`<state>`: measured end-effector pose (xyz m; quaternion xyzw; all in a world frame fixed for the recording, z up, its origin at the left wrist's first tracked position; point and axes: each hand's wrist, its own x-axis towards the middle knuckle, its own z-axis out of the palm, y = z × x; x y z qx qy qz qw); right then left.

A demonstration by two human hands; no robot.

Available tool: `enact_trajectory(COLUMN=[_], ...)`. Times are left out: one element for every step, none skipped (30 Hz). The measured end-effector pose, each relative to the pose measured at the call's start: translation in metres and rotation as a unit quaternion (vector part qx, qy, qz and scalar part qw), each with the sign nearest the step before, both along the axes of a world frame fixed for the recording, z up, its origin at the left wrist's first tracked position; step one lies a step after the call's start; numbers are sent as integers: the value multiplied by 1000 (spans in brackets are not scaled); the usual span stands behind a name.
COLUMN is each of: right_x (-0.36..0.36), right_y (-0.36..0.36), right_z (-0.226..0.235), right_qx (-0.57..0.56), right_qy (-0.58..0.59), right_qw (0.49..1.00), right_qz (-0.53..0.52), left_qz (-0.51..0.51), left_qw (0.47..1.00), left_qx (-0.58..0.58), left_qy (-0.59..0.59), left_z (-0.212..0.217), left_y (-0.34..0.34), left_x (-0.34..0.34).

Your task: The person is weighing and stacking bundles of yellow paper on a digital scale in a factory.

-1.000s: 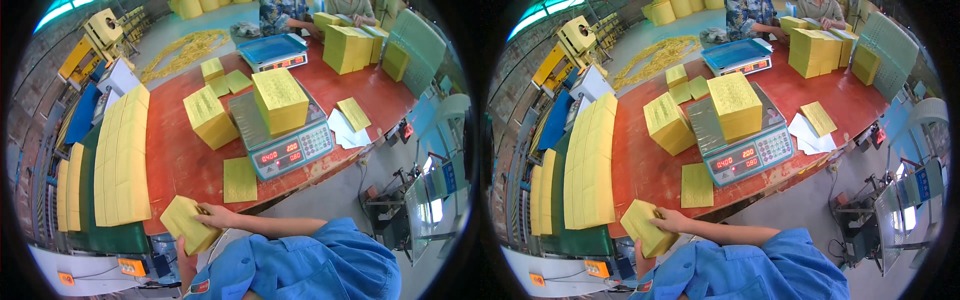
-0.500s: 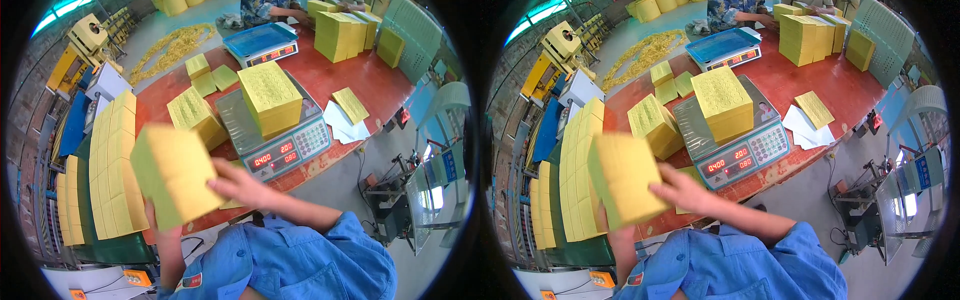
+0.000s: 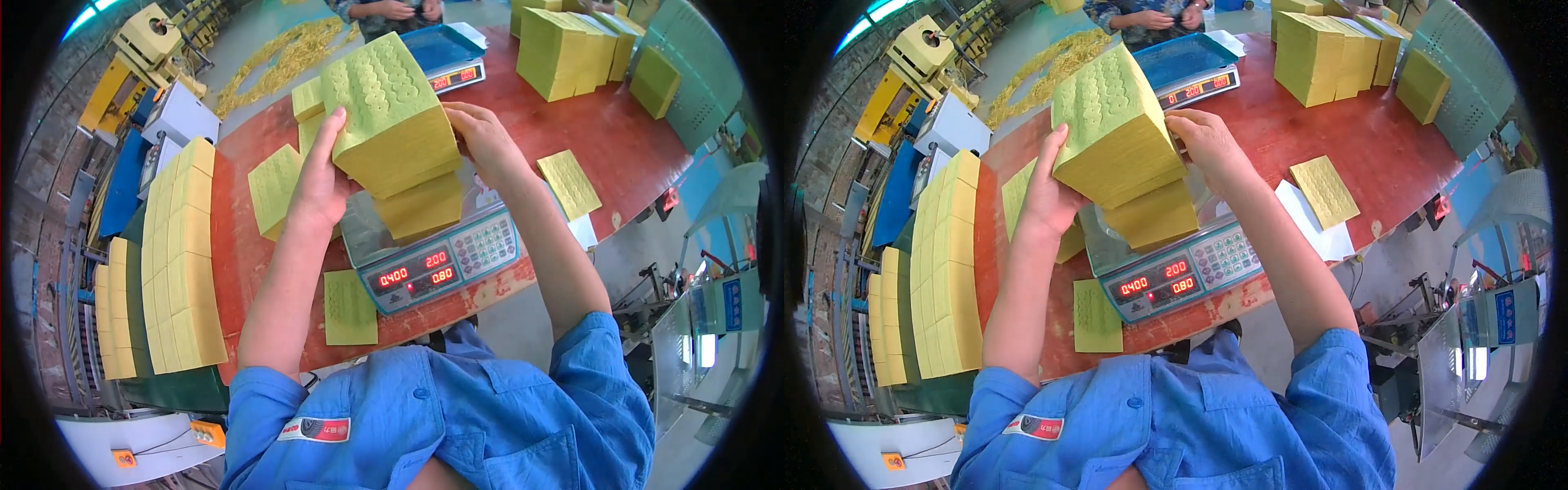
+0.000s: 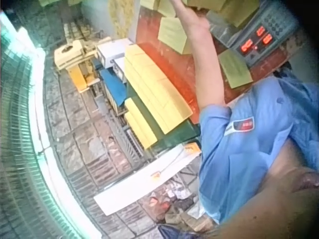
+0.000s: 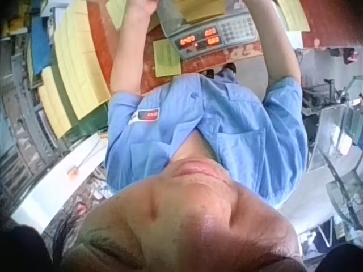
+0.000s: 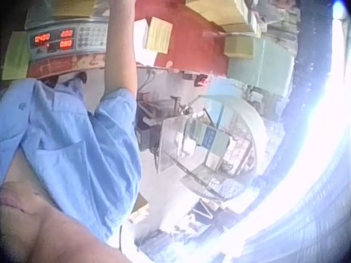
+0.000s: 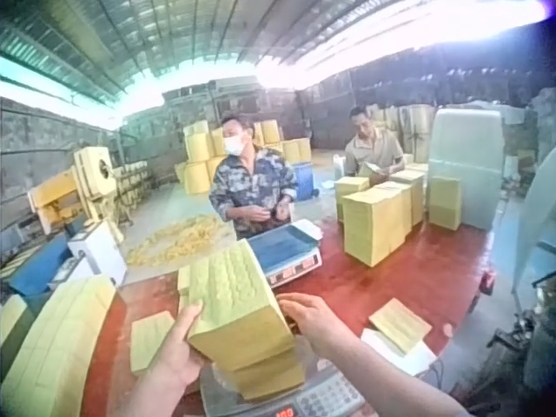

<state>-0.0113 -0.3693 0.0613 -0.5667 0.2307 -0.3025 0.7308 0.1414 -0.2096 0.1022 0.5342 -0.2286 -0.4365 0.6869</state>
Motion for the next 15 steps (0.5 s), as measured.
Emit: enact_trajectory(right_x=[0,0,-2,-4,-6,-6,-6,-6,-7,-7,-7,-7,-7,-7,-7], right_y=[1,2,1,0,-1,0,2,3,2,2,2,4,8,11,14], right_z=[-1,-1,-1,-2,-3,-4,-6,-7,-9,-13,-15,-17,-18,-19,-20], right_qx=[10,19,24,11,-3,0,-11,-22,-22,-31,-41,-40,-34,-28,-28], right_qy=[1,2,4,5,6,7,6,5,7,2,-2,-3,-6,-8,-7], right_qw=[1000,1000,1000,1000,1000,1000,1000,1000,1000,1000,999,999,999,999,999], right_qz=[2,4,7,15,23,23,16,9,6,-1,-8,-11,-24,-38,-41], left_qz=[2,5,7,9,11,19,26,25,25,23,20,28,36,33,37], left_qw=[1000,1000,1000,1000,999,999,998,998,997,996,996,995,995,995,995], left_qx=[6,10,14,18,23,28,33,35,45,54,53,54,55,55,57], left_qy=[-9,-8,-16,-24,-22,-33,-44,-44,-58,-73,-71,-76,-81,-81,-75], left_z=[-2,-4,-2,0,1,4,4,3,3,2,1,0,0,0,1], left_y=[-2,-4,-2,0,2,2,2,2,3,2,2,2,1,1,2], left_x=[1,1,-3,-6,-9,-10,-12,-12,-12,-12,-13,-13,-14,-14,-14])
